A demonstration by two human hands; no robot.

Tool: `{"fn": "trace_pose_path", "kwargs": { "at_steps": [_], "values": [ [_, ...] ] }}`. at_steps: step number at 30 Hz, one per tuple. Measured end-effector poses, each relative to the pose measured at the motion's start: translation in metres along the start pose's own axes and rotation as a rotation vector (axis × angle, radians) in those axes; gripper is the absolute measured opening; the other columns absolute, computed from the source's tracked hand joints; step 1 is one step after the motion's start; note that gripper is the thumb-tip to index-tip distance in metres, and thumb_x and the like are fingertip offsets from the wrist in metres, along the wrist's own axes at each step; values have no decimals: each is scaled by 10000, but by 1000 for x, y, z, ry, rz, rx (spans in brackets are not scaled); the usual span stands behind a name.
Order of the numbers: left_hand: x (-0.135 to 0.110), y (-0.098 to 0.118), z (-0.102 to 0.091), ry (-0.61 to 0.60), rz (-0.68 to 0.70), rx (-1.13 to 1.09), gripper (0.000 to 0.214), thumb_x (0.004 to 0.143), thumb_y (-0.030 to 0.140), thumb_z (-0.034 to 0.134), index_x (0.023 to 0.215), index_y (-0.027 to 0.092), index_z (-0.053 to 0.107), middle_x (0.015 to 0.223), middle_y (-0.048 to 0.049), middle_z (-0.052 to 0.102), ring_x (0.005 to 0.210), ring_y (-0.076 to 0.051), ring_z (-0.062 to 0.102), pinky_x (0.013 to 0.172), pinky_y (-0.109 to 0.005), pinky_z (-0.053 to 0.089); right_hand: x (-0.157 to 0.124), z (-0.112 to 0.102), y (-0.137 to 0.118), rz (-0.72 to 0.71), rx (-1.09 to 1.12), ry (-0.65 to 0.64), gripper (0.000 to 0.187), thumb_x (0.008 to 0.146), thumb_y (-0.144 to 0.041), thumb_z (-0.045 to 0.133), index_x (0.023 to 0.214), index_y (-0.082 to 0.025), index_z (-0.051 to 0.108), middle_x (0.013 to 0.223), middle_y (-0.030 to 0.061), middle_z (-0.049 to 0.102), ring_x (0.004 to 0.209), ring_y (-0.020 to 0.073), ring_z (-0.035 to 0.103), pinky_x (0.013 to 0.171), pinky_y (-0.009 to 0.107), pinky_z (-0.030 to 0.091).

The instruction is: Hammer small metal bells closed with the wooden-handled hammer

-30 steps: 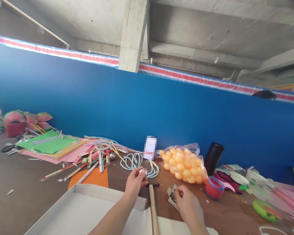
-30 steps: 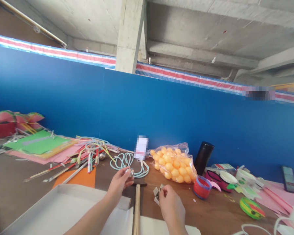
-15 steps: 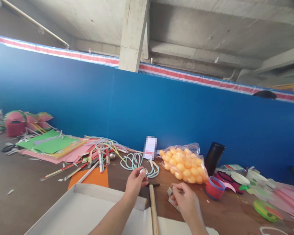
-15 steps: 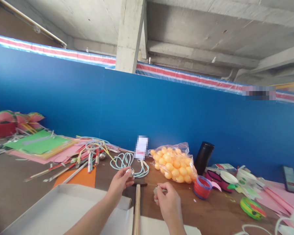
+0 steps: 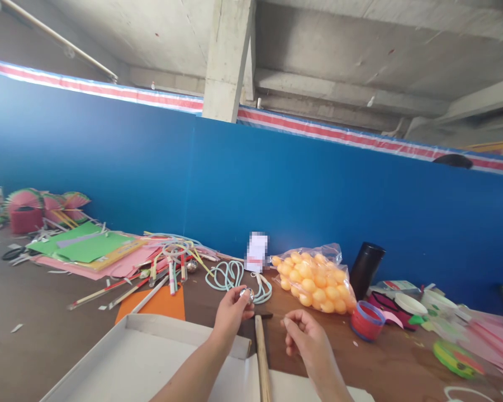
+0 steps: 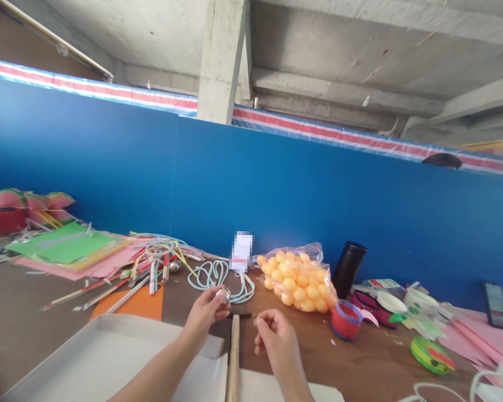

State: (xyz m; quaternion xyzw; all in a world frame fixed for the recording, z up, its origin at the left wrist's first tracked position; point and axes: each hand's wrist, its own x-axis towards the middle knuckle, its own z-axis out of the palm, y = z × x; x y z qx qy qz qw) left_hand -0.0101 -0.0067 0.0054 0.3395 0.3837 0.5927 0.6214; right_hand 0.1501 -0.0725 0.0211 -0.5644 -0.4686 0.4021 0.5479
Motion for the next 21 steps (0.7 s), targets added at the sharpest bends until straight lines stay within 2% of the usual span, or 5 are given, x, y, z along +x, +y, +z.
{"fn": "trace_pose_path", "kwargs": {
  "at_steps": [6, 9, 12, 16, 21],
  "values": [
    [1, -1, 0, 0, -16, -1, 404, 647, 340, 685, 972, 128, 575, 808, -88, 623, 623, -145, 617, 571, -273, 526, -1, -2, -3, -2, 31, -22, 274, 646, -428, 652, 690, -168, 578, 450, -55, 497, 384, 91, 456, 395, 196, 375],
    [0, -1, 0, -27, -19, -14, 406, 654, 343, 680, 983, 132, 570, 836, -90, 620, 642, -152, 622, 592, -283, 528, -2, -3, -4, -9, 53, -30, 288, 661, -432, 649, 729, -158, 589, 508, -34, 539, 412, 96, 480, 419, 204, 391],
    [-5, 1, 1, -120, -34, -62, 407, 674, 345, 668, 1010, 142, 564, 859, -90, 621, 671, -152, 626, 617, -280, 525, -5, -1, -6, -58, 101, -22, 276, 709, -413, 621, 799, -153, 591, 576, -10, 582, 452, 100, 501, 447, 209, 408],
    [-16, 6, 5, -277, -82, -122, 385, 688, 339, 660, 1015, 153, 580, 872, -87, 629, 710, -152, 629, 644, -269, 519, -10, 5, -9, -124, 141, -49, 268, 741, -412, 594, 801, -150, 582, 515, -24, 544, 443, 99, 490, 430, 202, 404],
    [-25, 9, 8, -375, -103, -143, 376, 703, 331, 649, 1032, 158, 594, 889, -89, 635, 739, -155, 631, 661, -257, 515, -14, 14, -13, -136, 132, -91, 285, 728, -436, 601, 757, -155, 575, 598, 0, 595, 446, 95, 502, 439, 214, 438]
  ]
}}
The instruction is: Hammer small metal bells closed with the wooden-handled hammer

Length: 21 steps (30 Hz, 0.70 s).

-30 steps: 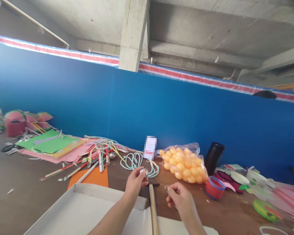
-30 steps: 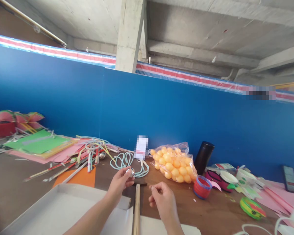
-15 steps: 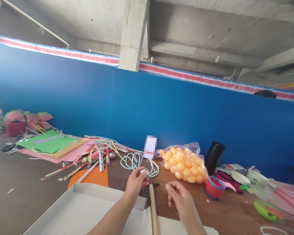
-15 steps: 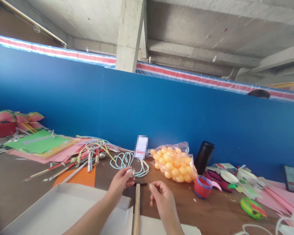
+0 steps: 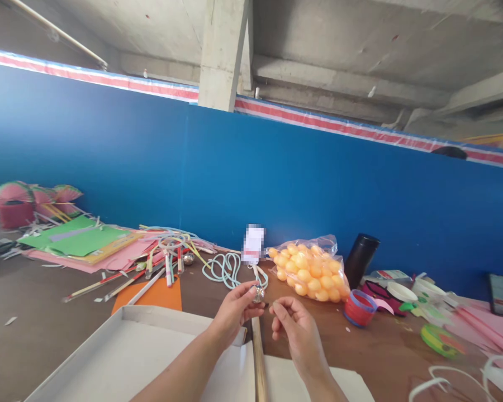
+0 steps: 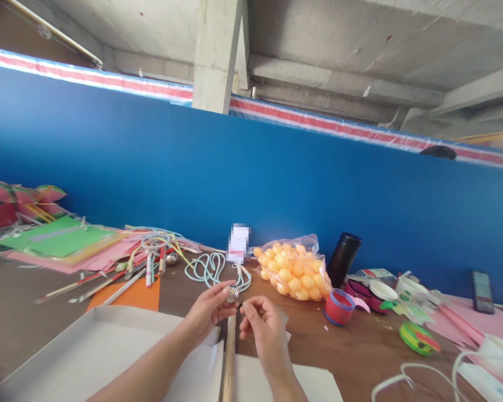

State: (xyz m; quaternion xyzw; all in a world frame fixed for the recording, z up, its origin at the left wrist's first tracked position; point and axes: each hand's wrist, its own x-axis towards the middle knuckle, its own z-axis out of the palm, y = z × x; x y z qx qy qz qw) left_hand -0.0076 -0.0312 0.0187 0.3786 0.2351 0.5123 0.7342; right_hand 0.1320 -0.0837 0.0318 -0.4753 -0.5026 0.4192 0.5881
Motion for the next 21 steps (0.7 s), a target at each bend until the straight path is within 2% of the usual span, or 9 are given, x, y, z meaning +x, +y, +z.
{"fn": "trace_pose_path", "kwargs": {
  "at_steps": [5, 11, 16, 21],
  "values": [
    [-1, 0, 0, -65, -11, 21, 392, 722, 331, 628, 1061, 140, 588, 889, -101, 640, 739, -160, 629, 727, -298, 506, -1, 7, -1, 25, -18, -16, 307, 723, -459, 592, 731, -152, 581, 528, -21, 573, 413, 91, 502, 420, 206, 425],
    [-3, 0, 0, -103, 0, 32, 408, 715, 316, 636, 1074, 128, 587, 893, -104, 634, 716, -155, 621, 741, -313, 494, -2, 8, -2, 34, -50, -31, 295, 749, -420, 582, 834, -138, 600, 575, -2, 604, 453, 93, 541, 460, 200, 449],
    [-5, -1, 1, -118, -7, 89, 437, 704, 328, 643, 1093, 140, 580, 910, -106, 625, 731, -163, 620, 757, -334, 479, 0, 7, 3, 55, 79, -26, 285, 716, -402, 621, 838, -145, 608, 642, 8, 611, 500, 95, 527, 419, 191, 439],
    [-6, -2, 2, -126, -2, 139, 435, 703, 331, 643, 1092, 147, 579, 926, -97, 617, 757, -167, 614, 779, -355, 468, 2, 6, 7, 163, 237, 2, 265, 673, -357, 679, 834, -156, 616, 673, 0, 603, 479, 64, 465, 371, 154, 385]
  ]
}}
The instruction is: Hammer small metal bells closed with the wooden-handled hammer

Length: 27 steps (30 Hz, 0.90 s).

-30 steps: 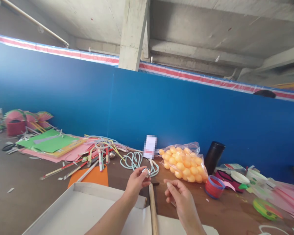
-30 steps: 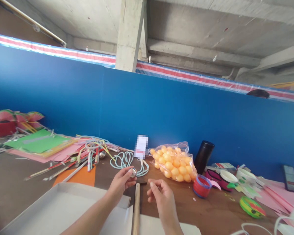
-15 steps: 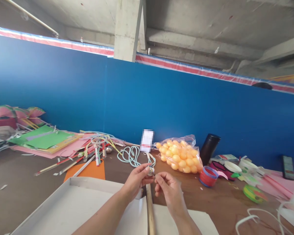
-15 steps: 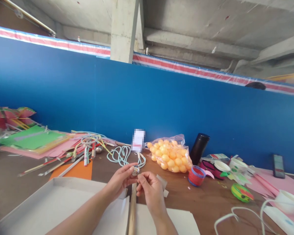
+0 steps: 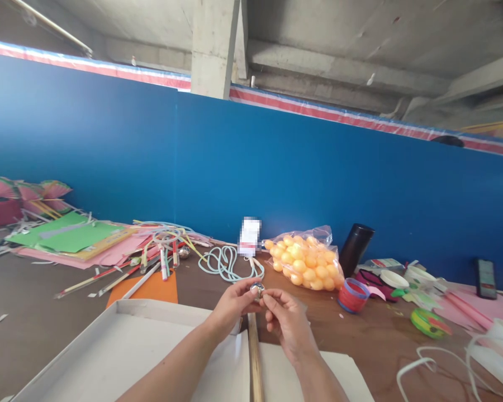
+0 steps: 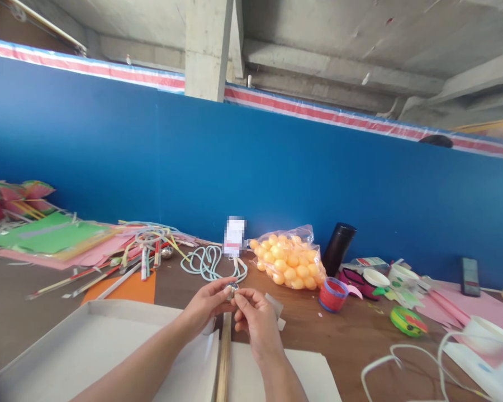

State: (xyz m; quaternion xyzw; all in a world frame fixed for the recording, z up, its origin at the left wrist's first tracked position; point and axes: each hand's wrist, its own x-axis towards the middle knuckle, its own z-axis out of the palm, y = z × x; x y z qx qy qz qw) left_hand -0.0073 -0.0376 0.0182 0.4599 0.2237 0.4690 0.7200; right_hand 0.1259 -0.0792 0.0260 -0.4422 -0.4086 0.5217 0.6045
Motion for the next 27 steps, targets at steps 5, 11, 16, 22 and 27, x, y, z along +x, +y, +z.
{"fn": "trace_pose_path", "kwargs": {
  "at_steps": [5, 11, 16, 22, 27],
  "values": [
    [1, 0, 0, -17, -1, 31, 431, 711, 322, 636, 1099, 148, 569, 934, -91, 608, 789, -177, 607, 786, -370, 464, 1, -3, 0, 82, 115, -19, 242, 653, -317, 712, 810, -162, 613, 686, 1, 608, 466, 38, 431, 375, 128, 359],
    [2, -1, -1, -10, -3, 57, 420, 715, 320, 631, 1095, 152, 570, 949, -89, 595, 813, -183, 600, 784, -374, 466, 1, -5, 1, 126, 154, -22, 207, 660, -301, 714, 763, -164, 599, 678, -3, 595, 463, 26, 413, 371, 112, 344],
    [1, -1, -1, -10, -2, 80, 414, 722, 326, 622, 1096, 155, 569, 936, -83, 593, 817, -179, 597, 777, -365, 471, 3, -8, 3, 147, 176, -47, 180, 675, -289, 705, 744, -162, 598, 685, -7, 580, 470, 19, 405, 373, 100, 333],
    [3, -2, -2, -1, -10, 83, 411, 723, 334, 620, 1088, 153, 570, 946, -87, 593, 820, -183, 599, 756, -347, 477, 4, -8, 3, 134, 173, -39, 178, 665, -284, 713, 740, -157, 613, 694, 0, 578, 478, 18, 396, 379, 99, 328],
    [4, -3, -2, 11, -6, 69, 425, 707, 346, 634, 1081, 152, 573, 933, -89, 603, 810, -185, 604, 755, -354, 478, 4, -4, 3, 88, 133, 11, 216, 651, -290, 721, 795, -165, 620, 692, 6, 595, 474, 25, 404, 380, 112, 318]
  ]
}}
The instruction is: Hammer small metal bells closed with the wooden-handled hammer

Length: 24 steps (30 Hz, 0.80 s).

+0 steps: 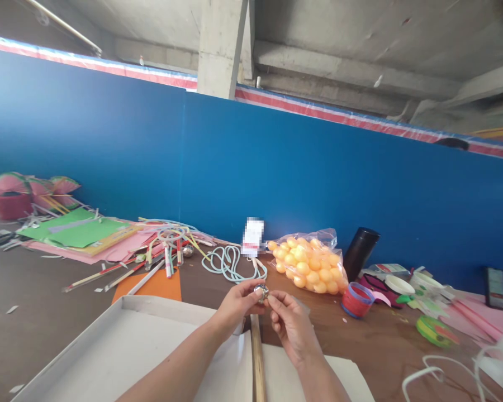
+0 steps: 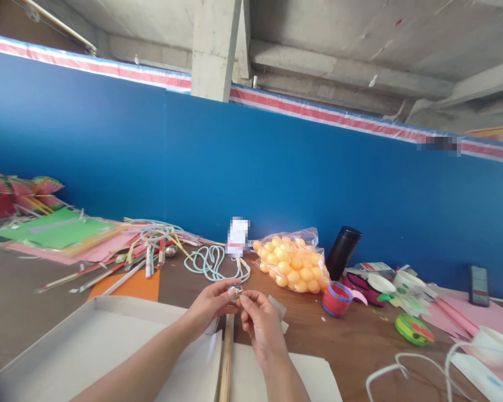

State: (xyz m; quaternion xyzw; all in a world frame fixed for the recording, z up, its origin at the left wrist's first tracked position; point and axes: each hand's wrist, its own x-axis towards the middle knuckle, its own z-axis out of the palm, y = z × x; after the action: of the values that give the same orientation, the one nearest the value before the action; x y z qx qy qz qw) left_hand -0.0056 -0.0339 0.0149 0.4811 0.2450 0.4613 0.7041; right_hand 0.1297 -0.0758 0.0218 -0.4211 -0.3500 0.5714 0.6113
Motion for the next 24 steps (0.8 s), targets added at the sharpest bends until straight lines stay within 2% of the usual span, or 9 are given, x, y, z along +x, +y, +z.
{"fn": "trace_pose_path", "kwargs": {
  "at_steps": [8, 24],
  "values": [
    [0, 0, 0, 11, 4, 7, 424, 703, 357, 635, 1071, 153, 579, 947, -93, 600, 816, -188, 604, 752, -357, 484, -1, 1, 1, -56, -83, 35, 221, 659, -323, 707, 767, -155, 611, 676, 2, 573, 475, 38, 390, 370, 136, 297],
    [-1, 1, 2, 13, 7, 11, 428, 691, 355, 645, 1056, 140, 584, 910, -88, 607, 788, -178, 600, 733, -347, 492, -2, -1, -1, -29, -63, -54, 191, 704, -321, 665, 755, -146, 607, 711, 6, 559, 469, 37, 348, 376, 144, 249]
  ]
}}
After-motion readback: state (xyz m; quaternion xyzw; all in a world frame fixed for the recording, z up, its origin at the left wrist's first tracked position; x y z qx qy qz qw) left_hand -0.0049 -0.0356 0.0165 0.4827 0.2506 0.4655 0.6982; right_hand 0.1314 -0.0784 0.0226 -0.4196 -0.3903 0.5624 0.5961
